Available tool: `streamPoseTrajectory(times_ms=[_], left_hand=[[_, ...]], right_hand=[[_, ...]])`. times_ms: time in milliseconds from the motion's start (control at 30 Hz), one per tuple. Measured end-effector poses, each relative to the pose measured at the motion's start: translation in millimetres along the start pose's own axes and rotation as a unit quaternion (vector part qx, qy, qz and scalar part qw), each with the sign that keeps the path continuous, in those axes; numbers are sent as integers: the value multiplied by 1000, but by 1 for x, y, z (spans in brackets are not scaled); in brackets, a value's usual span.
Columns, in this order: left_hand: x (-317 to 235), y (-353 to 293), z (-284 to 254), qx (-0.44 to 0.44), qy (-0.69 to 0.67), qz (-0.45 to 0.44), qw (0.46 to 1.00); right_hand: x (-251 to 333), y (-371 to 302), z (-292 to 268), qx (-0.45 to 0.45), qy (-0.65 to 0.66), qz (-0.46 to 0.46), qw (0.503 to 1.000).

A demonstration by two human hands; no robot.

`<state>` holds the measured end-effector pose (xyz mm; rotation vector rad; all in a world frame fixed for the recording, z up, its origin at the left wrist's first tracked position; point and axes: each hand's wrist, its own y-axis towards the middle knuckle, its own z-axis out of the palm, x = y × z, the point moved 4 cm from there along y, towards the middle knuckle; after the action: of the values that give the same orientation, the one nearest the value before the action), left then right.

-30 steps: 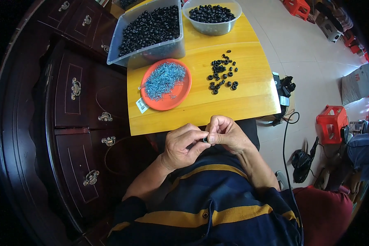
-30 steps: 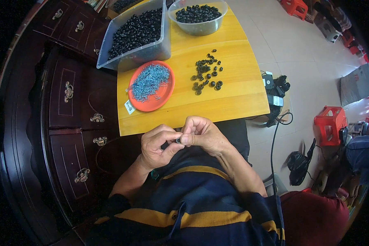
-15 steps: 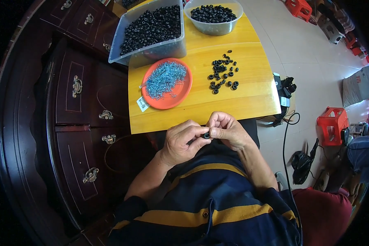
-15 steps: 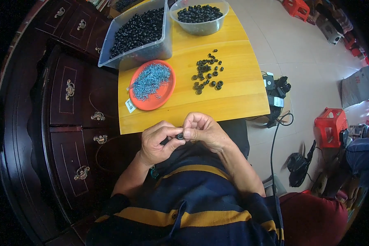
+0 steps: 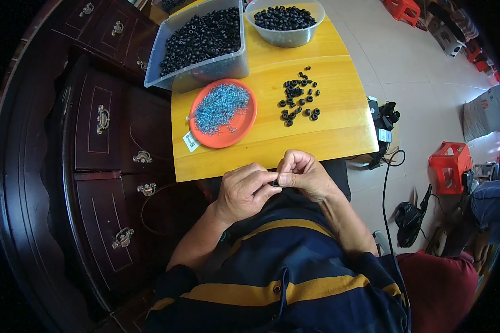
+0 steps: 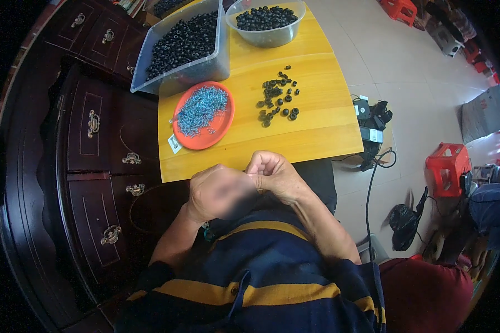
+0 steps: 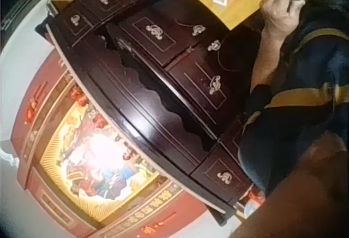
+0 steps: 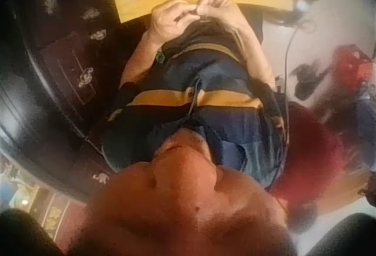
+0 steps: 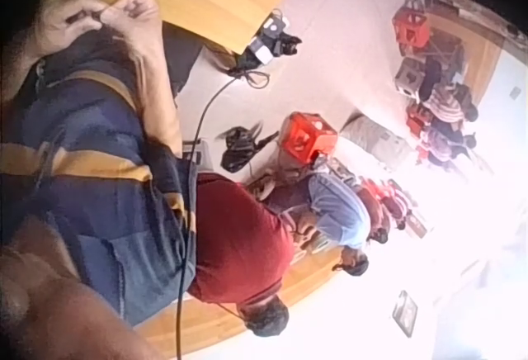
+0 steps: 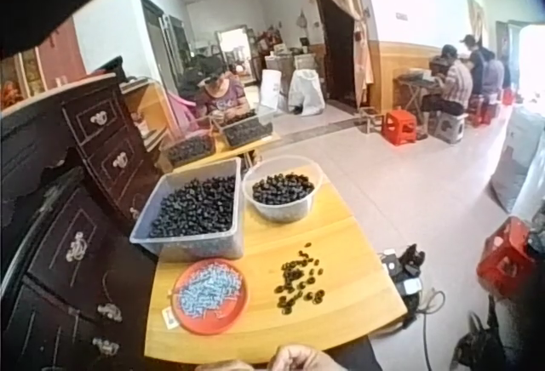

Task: The person assembles black plastic components by pressing small plugs into cylindrical rings by hand and retrieves additional pieces from a plastic container onto the table.

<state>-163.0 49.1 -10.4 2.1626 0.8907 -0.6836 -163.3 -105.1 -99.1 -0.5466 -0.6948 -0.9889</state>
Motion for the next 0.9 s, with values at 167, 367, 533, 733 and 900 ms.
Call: streamPoseTrajectory(times_ms=[167, 367, 533, 733, 900], left_hand=[[2, 0, 1, 2, 45, 12, 999], [13, -4, 5, -4, 22, -15, 1000], [15, 1, 5, -15, 11, -21, 1000], [22, -1, 5, -12, 9, -29, 999], [44, -14, 14, -18, -35, -83, 996]], right_hand=[[2, 1, 0, -13, -35, -4, 999], [-5, 3, -7, -14, -14, 20, 1000], [3, 4, -5, -22, 85, 51, 995], [-3, 9, -7, 7, 8, 30, 999], [-4, 22, -8, 8, -81, 59, 995]])
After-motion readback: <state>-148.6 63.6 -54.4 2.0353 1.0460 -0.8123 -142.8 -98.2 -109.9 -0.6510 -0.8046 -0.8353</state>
